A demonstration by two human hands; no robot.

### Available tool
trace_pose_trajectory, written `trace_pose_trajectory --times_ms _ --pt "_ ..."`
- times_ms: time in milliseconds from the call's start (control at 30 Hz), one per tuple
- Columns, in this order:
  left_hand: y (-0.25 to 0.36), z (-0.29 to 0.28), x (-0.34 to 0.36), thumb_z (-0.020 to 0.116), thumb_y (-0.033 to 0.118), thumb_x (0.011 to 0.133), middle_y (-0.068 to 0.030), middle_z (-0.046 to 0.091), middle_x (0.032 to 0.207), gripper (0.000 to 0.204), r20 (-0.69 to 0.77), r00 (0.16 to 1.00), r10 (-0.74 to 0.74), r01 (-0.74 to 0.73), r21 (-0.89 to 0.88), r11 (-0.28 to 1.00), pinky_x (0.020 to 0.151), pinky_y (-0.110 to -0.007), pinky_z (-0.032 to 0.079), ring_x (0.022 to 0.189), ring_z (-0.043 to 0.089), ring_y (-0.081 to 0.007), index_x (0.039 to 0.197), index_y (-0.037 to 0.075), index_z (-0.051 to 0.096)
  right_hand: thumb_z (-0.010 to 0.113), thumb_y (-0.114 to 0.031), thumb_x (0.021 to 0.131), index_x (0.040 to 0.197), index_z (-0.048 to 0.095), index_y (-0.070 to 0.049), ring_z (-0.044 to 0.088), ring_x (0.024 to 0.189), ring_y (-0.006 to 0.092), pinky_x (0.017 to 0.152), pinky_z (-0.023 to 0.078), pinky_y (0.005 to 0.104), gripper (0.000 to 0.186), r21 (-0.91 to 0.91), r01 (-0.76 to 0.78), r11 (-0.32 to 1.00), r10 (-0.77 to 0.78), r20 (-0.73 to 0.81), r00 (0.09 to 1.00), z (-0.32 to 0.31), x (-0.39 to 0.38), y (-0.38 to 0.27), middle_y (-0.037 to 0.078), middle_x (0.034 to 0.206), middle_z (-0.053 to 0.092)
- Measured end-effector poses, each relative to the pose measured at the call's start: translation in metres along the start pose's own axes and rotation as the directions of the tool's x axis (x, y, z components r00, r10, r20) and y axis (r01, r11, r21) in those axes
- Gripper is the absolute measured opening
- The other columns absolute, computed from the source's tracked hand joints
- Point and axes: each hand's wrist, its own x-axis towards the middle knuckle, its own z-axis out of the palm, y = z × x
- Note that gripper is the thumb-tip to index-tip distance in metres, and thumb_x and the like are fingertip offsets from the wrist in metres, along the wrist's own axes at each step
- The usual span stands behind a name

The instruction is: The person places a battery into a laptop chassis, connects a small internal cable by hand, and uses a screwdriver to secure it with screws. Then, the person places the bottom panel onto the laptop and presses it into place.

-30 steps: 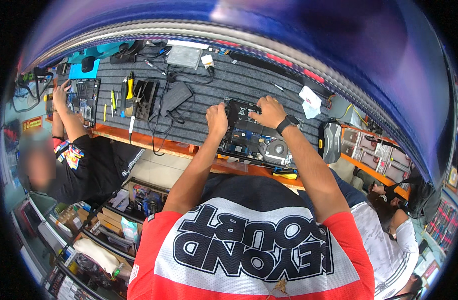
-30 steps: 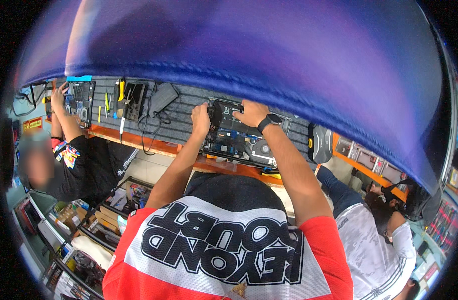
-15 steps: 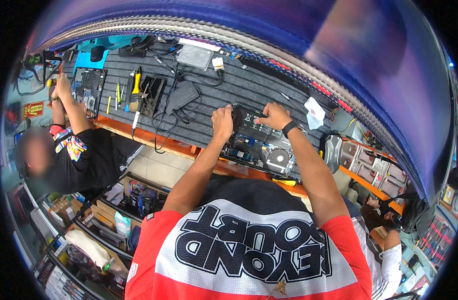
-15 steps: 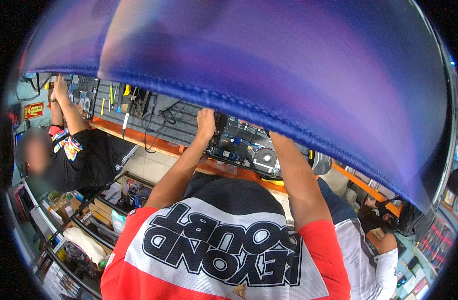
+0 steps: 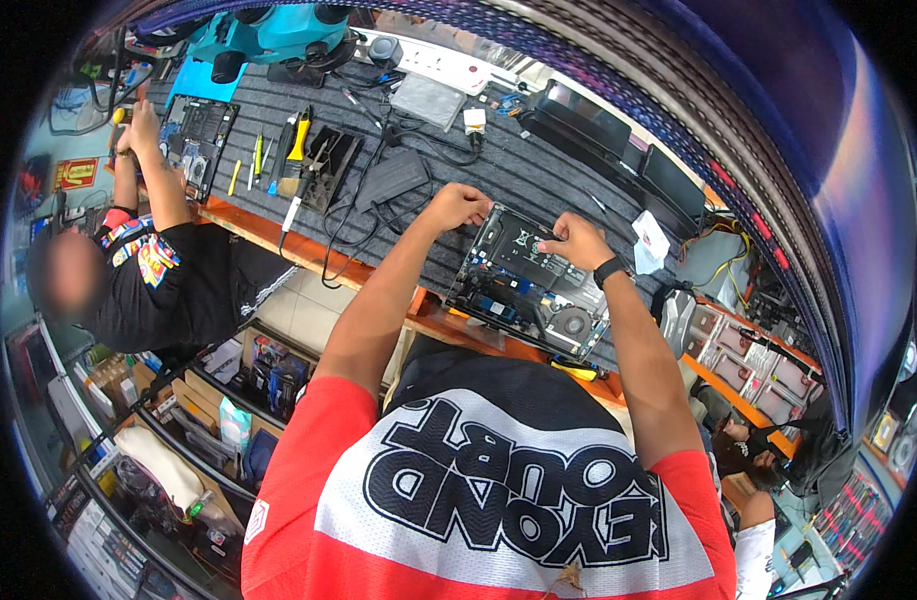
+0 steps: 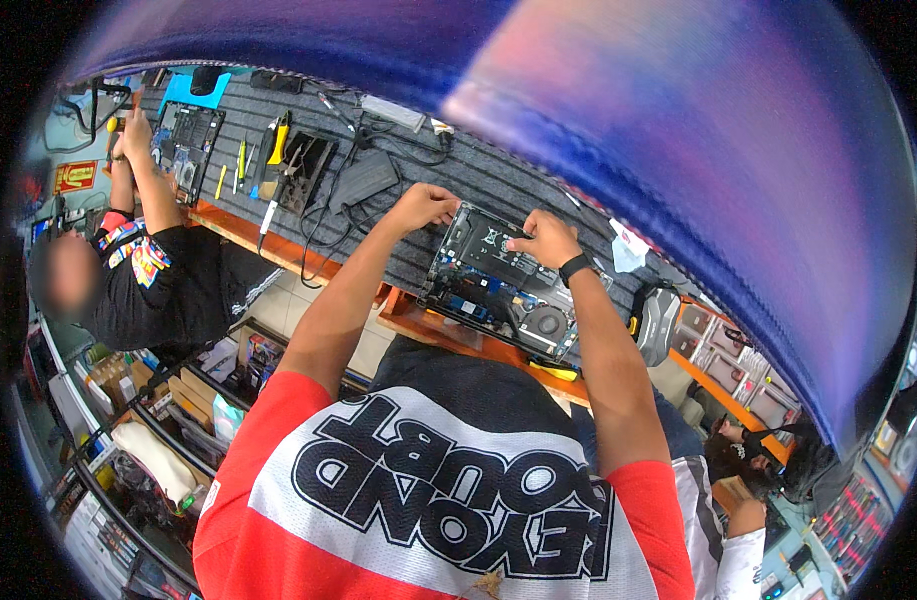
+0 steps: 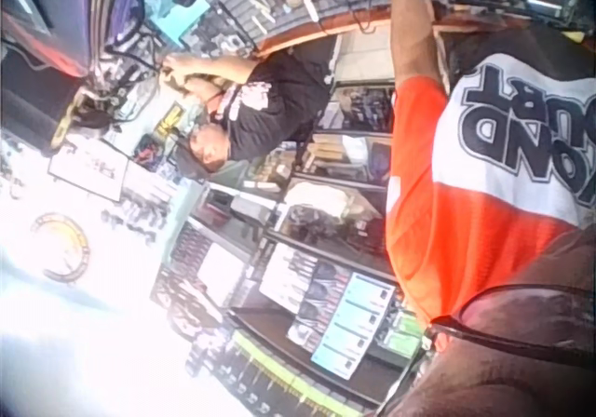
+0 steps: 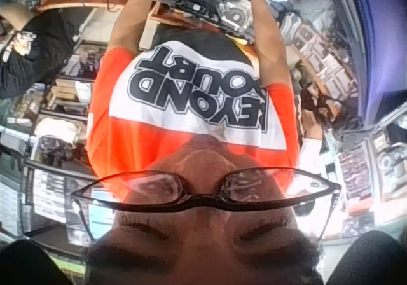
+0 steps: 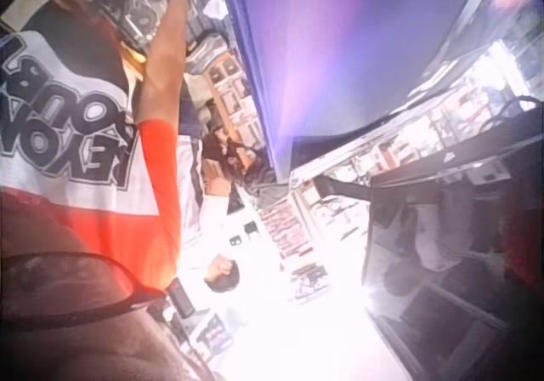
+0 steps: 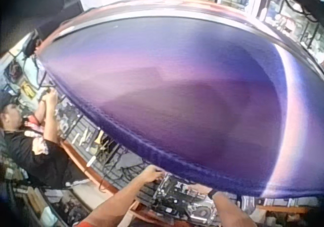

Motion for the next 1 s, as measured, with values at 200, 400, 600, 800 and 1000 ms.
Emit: trace_pose_trajectory --times_ms 200,400,600,800,1000 --pt "0.009 0.002 0.005 0.07 0.018 0.1 -0.0027 0.074 0.086 0.019 0.0 0.999 0.034 -0.034 -0.005 0.999 0.067 -0.026 0.055 0.077 0.069 -0.0108 0.1 0.001 0.076 0.091 -0.047 0.076 0.092 0.064 -0.007 0.062 0.075 0.0167 0.071 0.048 0.0335 0.05 0.037 -0.012 0.999 0.012 -0.007 1.0 -0.011 -0.003 -0.006 0.003 0.08 0.065" --pt "0.005 -0.002 0.021 0.068 0.015 0.101 -0.0041 0.069 0.078 0.02 -0.024 0.993 0.116 -0.117 -0.062 0.991 0.065 -0.025 0.054 0.072 0.066 -0.0108 0.094 -0.003 0.073 0.09 -0.053 0.073 0.095 0.068 -0.008 0.067 0.086 0.0243 0.08 0.045 0.0431 0.055 0.037 -0.03 0.999 0.03 -0.007 1.0 -0.016 0.019 0.001 0.005 0.088 0.07" --pt "0.006 -0.007 0.024 0.068 0.013 0.1 -0.0049 0.069 0.077 0.019 -0.025 0.992 0.127 -0.126 0.045 0.991 0.061 -0.027 0.054 0.069 0.066 -0.0111 0.094 -0.005 0.072 0.09 -0.052 0.073 0.096 0.067 -0.008 0.067 0.087 0.0247 0.079 0.045 0.0429 0.055 0.004 -0.016 1.0 0.016 0.032 0.999 -0.024 0.019 -0.008 0.006 0.089 0.071" --pt "0.012 -0.008 0.023 0.068 0.016 0.101 -0.0047 0.07 0.078 0.022 -0.026 0.997 0.071 -0.068 0.122 0.99 0.062 -0.027 0.055 0.069 0.066 -0.0107 0.096 -0.005 0.073 0.09 -0.048 0.074 0.093 0.064 -0.009 0.065 0.085 0.0236 0.08 0.042 0.0425 0.051 0.034 0.024 0.999 -0.023 -0.041 0.999 -0.027 0.002 -0.019 0.004 0.086 0.067" --pt "0.021 -0.003 0.017 0.075 0.014 0.096 -0.0058 0.07 0.069 0.022 -0.106 0.992 0.074 -0.068 0.064 0.996 0.054 -0.028 0.05 0.058 0.063 -0.0098 0.086 -0.006 0.075 0.088 -0.041 0.078 0.092 0.062 -0.01 0.063 0.087 0.0255 0.08 0.036 0.0427 0.042 -0.007 0.114 0.993 -0.113 -0.203 0.973 -0.032 -0.037 -0.046 0.004 0.088 0.064"
